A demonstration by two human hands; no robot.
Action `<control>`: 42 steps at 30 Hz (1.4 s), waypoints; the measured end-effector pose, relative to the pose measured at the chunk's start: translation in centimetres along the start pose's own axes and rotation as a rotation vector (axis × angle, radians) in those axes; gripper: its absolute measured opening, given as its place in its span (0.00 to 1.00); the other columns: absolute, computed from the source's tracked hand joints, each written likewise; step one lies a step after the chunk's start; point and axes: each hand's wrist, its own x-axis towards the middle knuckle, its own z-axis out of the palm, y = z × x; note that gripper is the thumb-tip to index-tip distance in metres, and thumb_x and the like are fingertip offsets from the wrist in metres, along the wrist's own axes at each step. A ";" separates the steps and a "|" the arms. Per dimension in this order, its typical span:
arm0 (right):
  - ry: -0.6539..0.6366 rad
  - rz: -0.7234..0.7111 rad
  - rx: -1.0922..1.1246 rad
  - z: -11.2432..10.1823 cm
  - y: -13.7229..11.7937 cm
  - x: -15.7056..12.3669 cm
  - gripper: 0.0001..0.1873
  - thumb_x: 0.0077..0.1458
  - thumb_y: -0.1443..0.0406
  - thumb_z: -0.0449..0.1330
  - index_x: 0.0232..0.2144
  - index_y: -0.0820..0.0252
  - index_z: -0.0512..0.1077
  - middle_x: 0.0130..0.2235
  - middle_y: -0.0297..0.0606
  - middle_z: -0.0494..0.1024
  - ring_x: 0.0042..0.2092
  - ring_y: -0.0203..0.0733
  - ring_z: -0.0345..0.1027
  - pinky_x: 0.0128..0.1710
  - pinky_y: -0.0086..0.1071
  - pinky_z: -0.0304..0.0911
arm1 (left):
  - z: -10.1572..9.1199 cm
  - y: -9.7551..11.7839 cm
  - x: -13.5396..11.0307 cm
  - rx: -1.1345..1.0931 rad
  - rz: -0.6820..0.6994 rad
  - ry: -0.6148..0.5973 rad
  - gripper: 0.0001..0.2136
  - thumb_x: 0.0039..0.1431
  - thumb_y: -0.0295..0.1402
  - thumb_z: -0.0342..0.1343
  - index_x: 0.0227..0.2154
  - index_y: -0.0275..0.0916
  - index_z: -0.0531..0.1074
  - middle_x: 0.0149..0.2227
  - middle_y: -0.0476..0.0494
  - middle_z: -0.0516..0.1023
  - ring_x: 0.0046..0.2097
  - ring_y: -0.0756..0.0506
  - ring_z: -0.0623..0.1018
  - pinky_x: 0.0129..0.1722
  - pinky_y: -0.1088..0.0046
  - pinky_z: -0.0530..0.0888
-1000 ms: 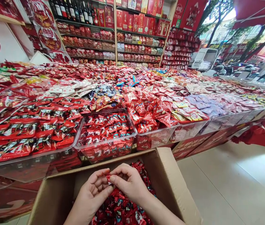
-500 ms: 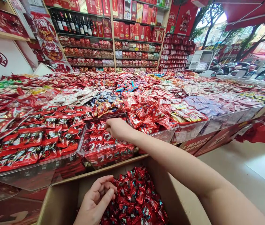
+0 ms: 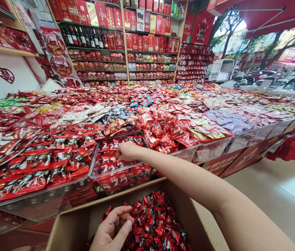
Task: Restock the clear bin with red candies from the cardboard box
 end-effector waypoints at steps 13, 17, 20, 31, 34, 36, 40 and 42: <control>-0.022 -0.034 -0.007 0.4 -0.2 -0.4 0.09 0.44 0.69 0.56 0.30 0.64 0.73 0.27 0.37 0.76 0.29 0.34 0.66 0.27 0.24 0.56 | 0.2 0.1 -0.1 0.163 0.002 -0.045 0.08 0.45 0.36 0.54 0.30 0.41 0.73 0.25 0.46 0.76 0.28 0.45 0.74 0.28 0.75 0.69; -0.007 -0.050 -0.020 0.6 -0.1 -0.5 0.09 0.43 0.70 0.55 0.29 0.63 0.73 0.26 0.35 0.75 0.29 0.33 0.66 0.28 0.23 0.56 | 0.2 -0.2 0.0 0.259 0.044 -0.063 0.08 0.46 0.35 0.54 0.30 0.42 0.73 0.26 0.46 0.77 0.29 0.45 0.74 0.30 0.74 0.70; 0.001 -0.066 -0.026 0.7 0.2 -0.2 0.08 0.43 0.71 0.55 0.28 0.63 0.73 0.27 0.36 0.75 0.30 0.34 0.66 0.29 0.24 0.56 | 0.2 -0.2 0.2 0.364 0.077 -0.107 0.08 0.48 0.35 0.52 0.30 0.41 0.73 0.26 0.45 0.77 0.27 0.45 0.74 0.28 0.74 0.70; 0.123 -0.309 0.313 -0.3 -2.9 -10.0 0.10 0.49 0.70 0.50 0.32 0.62 0.71 0.29 0.31 0.73 0.30 0.30 0.64 0.32 0.23 0.57 | -3.6 -1.2 0.2 1.137 -0.055 -0.438 0.09 0.44 0.23 0.48 0.24 0.39 0.74 0.26 0.34 0.79 0.31 0.34 0.77 0.29 0.63 0.68; -0.303 -0.231 0.235 4.9 -0.8 -12.1 0.11 0.46 0.72 0.52 0.32 0.61 0.72 0.28 0.33 0.75 0.27 0.32 0.65 0.27 0.23 0.57 | -4.4 -0.8 1.4 1.160 -0.045 -0.358 0.13 0.51 0.26 0.43 0.36 0.40 0.71 0.35 0.35 0.77 0.38 0.38 0.76 0.35 0.65 0.67; -0.384 -0.014 0.049 9.5 1.6 -12.0 0.12 0.44 0.73 0.53 0.31 0.61 0.73 0.30 0.39 0.76 0.31 0.37 0.67 0.29 0.26 0.58 | -4.6 -0.6 2.1 1.171 -0.042 -0.323 0.16 0.53 0.26 0.41 0.43 0.40 0.67 0.39 0.36 0.76 0.41 0.40 0.74 0.38 0.67 0.66; -0.330 0.253 -0.080 16.8 5.0 -9.8 0.14 0.46 0.69 0.54 0.38 0.65 0.70 0.36 0.50 0.74 0.38 0.47 0.68 0.33 0.33 0.60 | -4.8 -0.8 2.4 1.188 -0.064 -0.320 0.15 0.53 0.28 0.43 0.43 0.39 0.67 0.39 0.35 0.76 0.41 0.39 0.74 0.38 0.66 0.67; -0.300 0.274 -0.083 18.7 5.3 -8.9 0.17 0.47 0.65 0.54 0.41 0.65 0.68 0.39 0.51 0.73 0.40 0.49 0.67 0.34 0.34 0.60 | -4.7 -1.0 2.2 1.185 -0.064 -0.328 0.14 0.52 0.29 0.45 0.42 0.40 0.68 0.39 0.36 0.76 0.41 0.38 0.74 0.38 0.65 0.67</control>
